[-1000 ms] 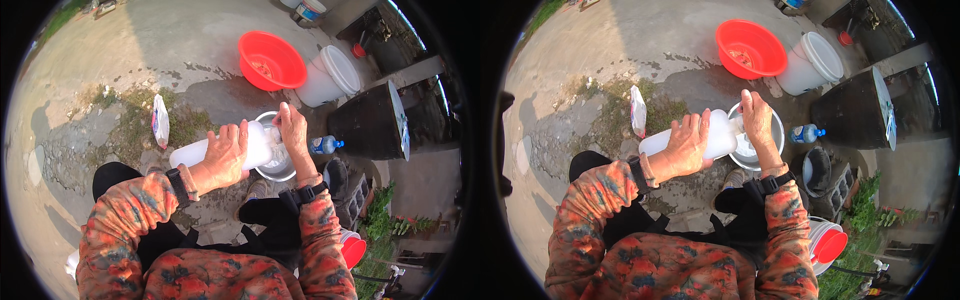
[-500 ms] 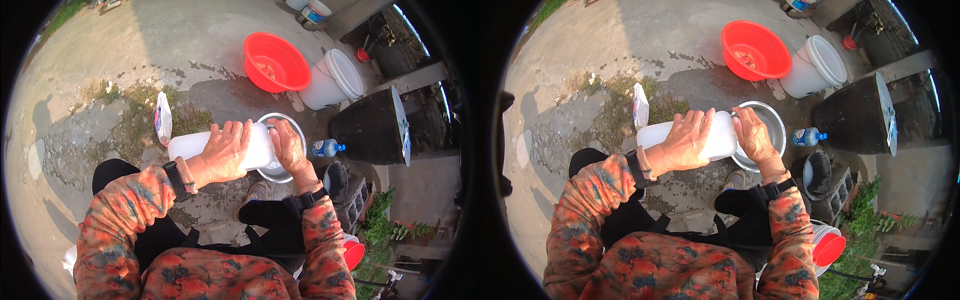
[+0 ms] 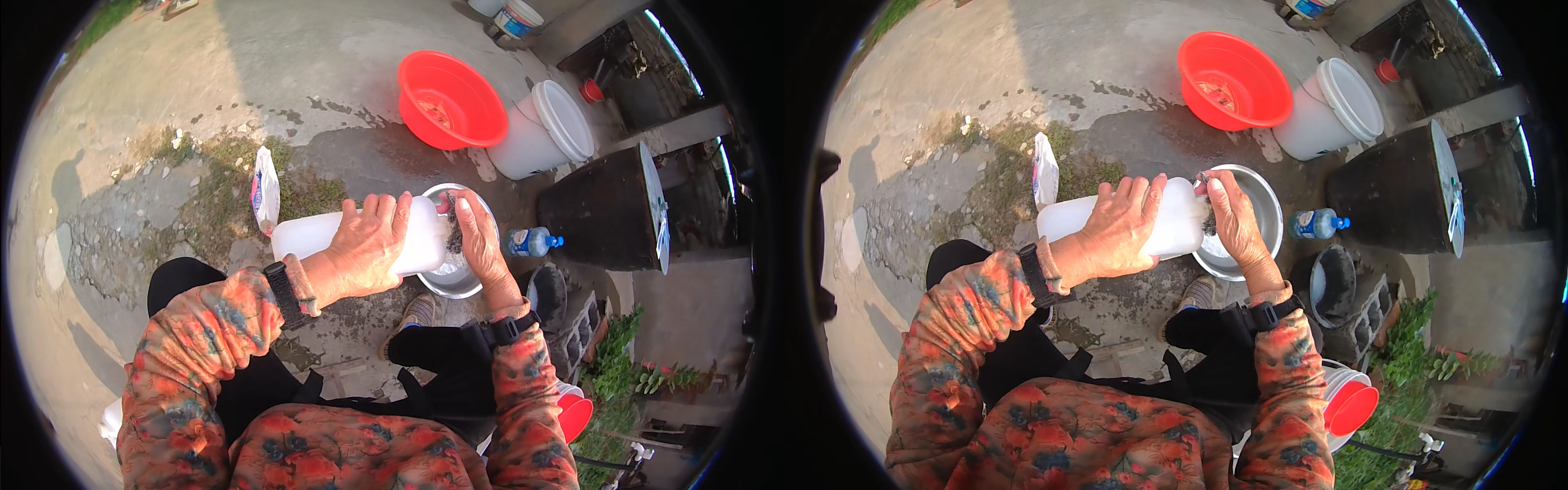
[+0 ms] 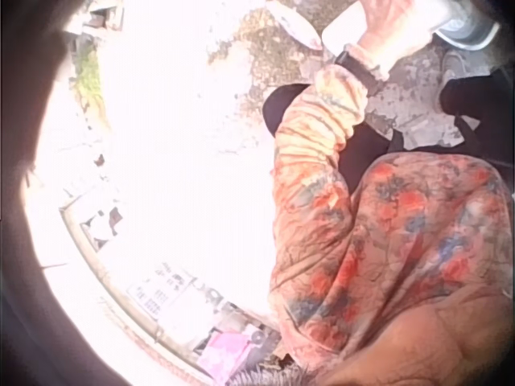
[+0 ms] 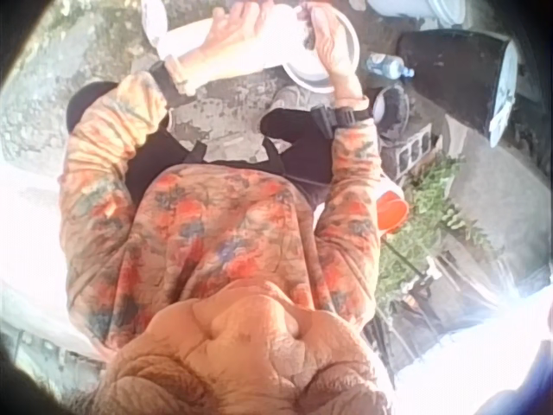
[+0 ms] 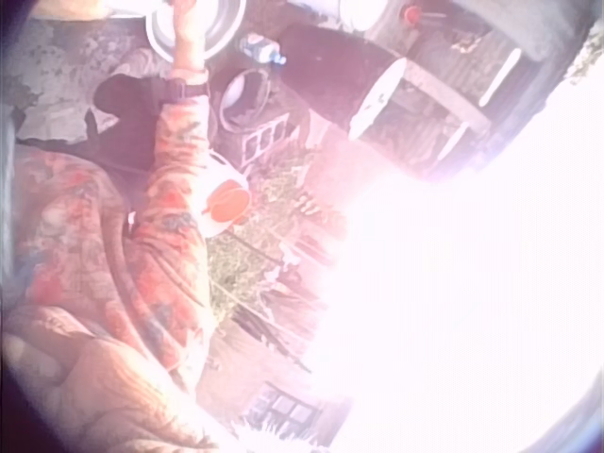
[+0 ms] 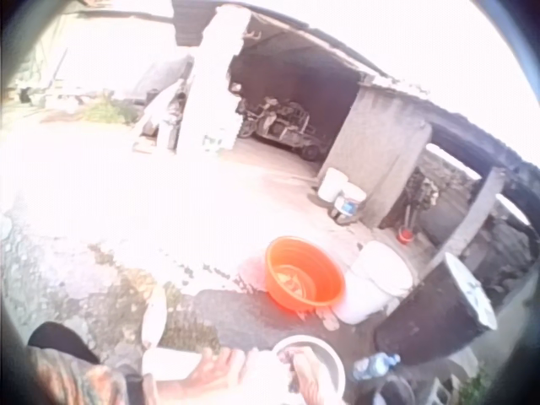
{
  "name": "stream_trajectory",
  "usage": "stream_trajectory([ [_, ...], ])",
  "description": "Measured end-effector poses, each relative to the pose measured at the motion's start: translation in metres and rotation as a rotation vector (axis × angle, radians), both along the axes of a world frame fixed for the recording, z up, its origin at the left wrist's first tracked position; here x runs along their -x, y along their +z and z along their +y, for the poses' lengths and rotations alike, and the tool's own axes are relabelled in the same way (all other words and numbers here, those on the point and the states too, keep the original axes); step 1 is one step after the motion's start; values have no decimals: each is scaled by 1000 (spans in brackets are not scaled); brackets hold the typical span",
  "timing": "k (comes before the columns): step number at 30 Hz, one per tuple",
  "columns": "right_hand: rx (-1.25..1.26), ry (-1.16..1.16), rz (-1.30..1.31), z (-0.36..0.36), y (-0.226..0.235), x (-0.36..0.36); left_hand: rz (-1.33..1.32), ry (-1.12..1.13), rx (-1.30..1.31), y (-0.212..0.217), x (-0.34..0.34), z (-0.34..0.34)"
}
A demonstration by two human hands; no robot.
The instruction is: The person scrubs the inside of a white plastic jerrycan with a cloth, rinses it with water from a metal bowl, and repeats the process on a second jerrycan. The person also uses a red scoop to add water to the bowl and pours water from the jerrycan into the bowl.
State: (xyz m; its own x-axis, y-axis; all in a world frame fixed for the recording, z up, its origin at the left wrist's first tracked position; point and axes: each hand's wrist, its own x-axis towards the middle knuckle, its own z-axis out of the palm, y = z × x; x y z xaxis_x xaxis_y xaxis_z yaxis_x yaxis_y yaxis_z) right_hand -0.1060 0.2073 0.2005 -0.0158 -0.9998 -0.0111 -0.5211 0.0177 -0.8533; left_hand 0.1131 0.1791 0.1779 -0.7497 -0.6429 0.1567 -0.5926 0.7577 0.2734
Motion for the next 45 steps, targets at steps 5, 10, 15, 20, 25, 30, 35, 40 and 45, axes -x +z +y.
stream_trajectory([
  [5,8,-1,-81,0,0,4,-19,10,-20,1,2,-1],
  [10,281,-181,235,0,3,-2,-70,0,-36,0,-1,0],
  [15,250,-8,821,0,-5,-11,-47,-14,-52,0,0,2],
  [20,129,21,369,-2,-3,4,-78,18,-115,3,-2,-3],
  [25,9,2,249,6,9,13,-113,15,-99,2,-2,-3],
  [30,262,6,514,5,2,2,-54,5,-76,-1,-1,-4],
  [35,223,51,235,3,-14,2,17,-31,-67,-1,-5,-3],
  [40,152,-150,255,3,-34,-4,3,-61,8,-6,-5,5],
  [45,-66,-321,395,-23,-36,-5,-29,-58,17,-6,1,16],
])
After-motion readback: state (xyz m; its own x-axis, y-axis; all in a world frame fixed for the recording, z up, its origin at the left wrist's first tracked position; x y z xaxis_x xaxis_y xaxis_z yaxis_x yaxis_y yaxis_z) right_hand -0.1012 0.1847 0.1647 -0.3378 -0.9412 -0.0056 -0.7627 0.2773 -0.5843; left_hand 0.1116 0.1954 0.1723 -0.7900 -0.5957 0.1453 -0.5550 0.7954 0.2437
